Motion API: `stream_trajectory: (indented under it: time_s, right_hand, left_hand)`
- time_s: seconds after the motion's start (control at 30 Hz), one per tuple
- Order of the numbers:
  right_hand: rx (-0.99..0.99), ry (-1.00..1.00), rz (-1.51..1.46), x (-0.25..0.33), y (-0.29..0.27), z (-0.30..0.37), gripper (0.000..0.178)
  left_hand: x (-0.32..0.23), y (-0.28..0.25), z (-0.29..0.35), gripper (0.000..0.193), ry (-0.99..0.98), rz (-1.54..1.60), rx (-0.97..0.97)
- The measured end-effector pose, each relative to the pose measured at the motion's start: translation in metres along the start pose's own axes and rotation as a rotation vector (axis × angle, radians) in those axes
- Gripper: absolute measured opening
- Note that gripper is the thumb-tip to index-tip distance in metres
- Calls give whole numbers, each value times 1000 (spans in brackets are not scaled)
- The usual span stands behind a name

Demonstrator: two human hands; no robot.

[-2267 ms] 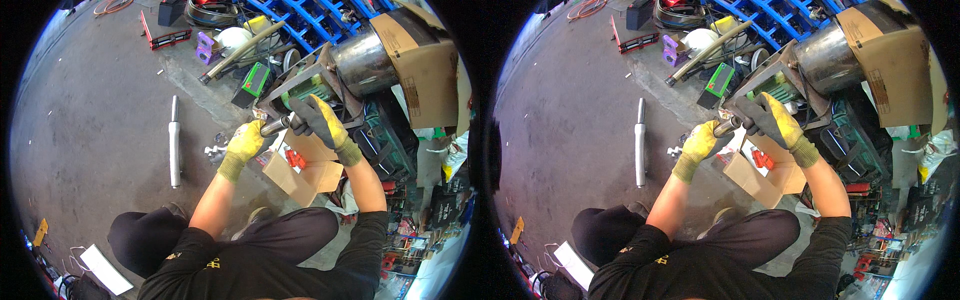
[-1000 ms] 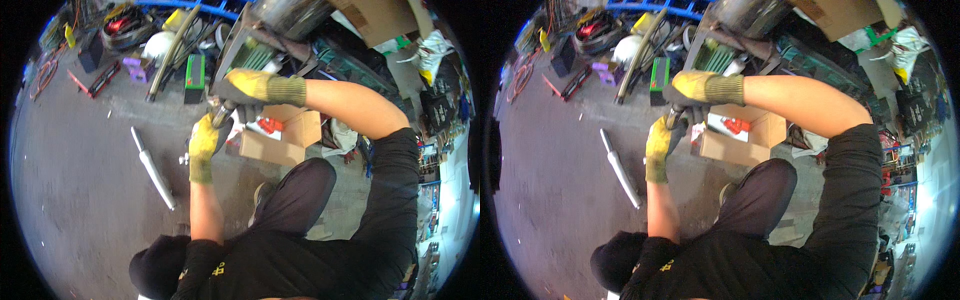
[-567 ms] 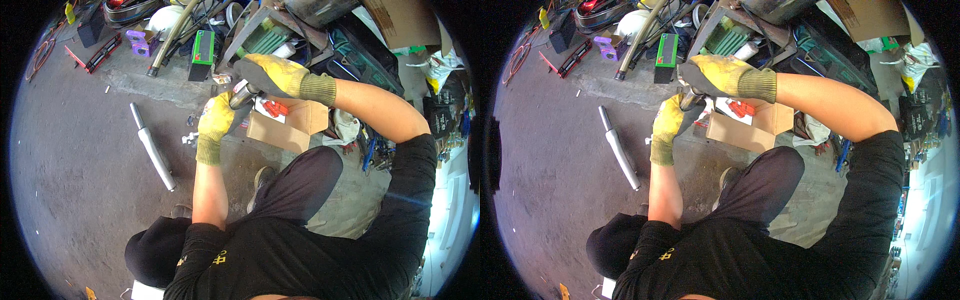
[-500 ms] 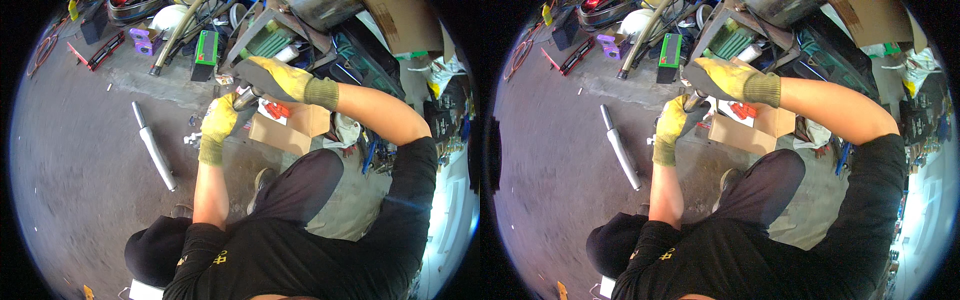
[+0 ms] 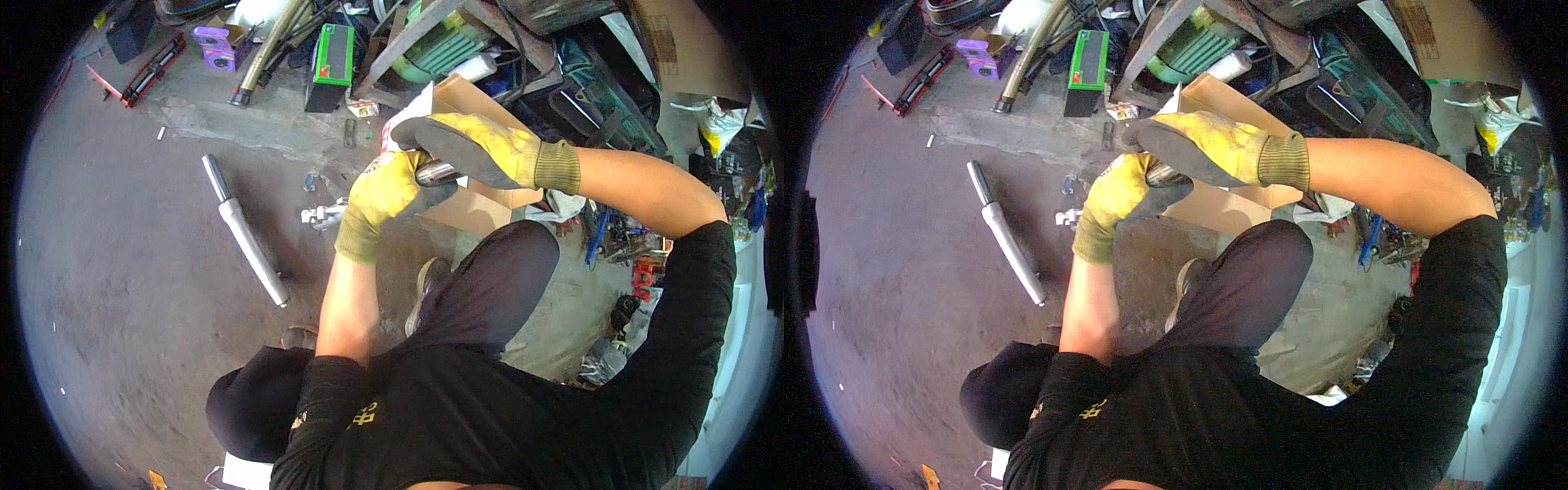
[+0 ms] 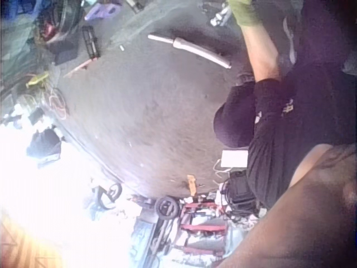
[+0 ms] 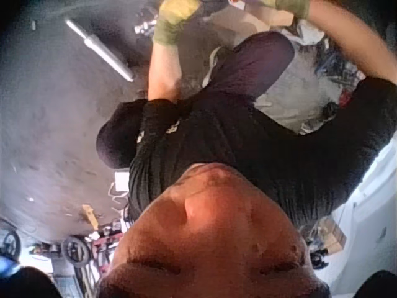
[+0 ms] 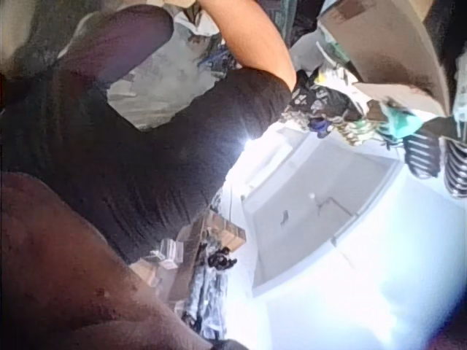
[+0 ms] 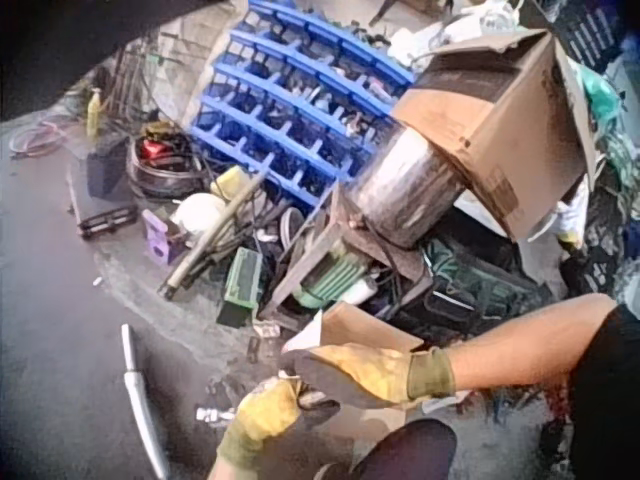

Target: The person sits on the workshop floor and assembles a mechanical component by inserting a spring into a cylindrical housing. They repeatedly test the fit and alignment of the parts, handling the spring and housing with gloved hands.

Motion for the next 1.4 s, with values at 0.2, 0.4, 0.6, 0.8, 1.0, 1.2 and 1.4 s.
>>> stream_trajectory:
  time_s: [0.2,0.4,0.6,0.8,1.0,1.2,1.4]
  right_hand:
    - [-6,-81,-246,0,-3,-3,46]
    - [-35,-240,-98,-30,3,-15,47]
    - [9,97,-503,-52,5,-29,48]
    - [-10,-98,-359,-45,-12,-58,57]
    - [44,-219,-305,-30,-15,-56,51]
    - [52,-393,-135,-24,-13,-40,45]
    - [-26,41,-637,-22,0,-47,62]
  left_hand:
    - [3,-15,-19,51,-188,63,274]
    - [4,-3,-20,51,-135,32,154]
    - [8,10,-22,39,-51,-108,-172]
    - [7,20,-27,38,-177,-345,-460]
    - [23,-10,-32,43,-133,71,-42]
    - [12,-19,-29,64,-103,90,267]
    - [-7,7,-16,33,-83,-159,-362]
Point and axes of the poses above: each hand's wrist, its own z-axis away from the middle knuckle, its own y-axis out of the palm, x = y × z, the point moved 1 cm from there along -z, towards the middle knuckle, and after that the axes turned 8 degrees about -x, right-handed, at the moved point
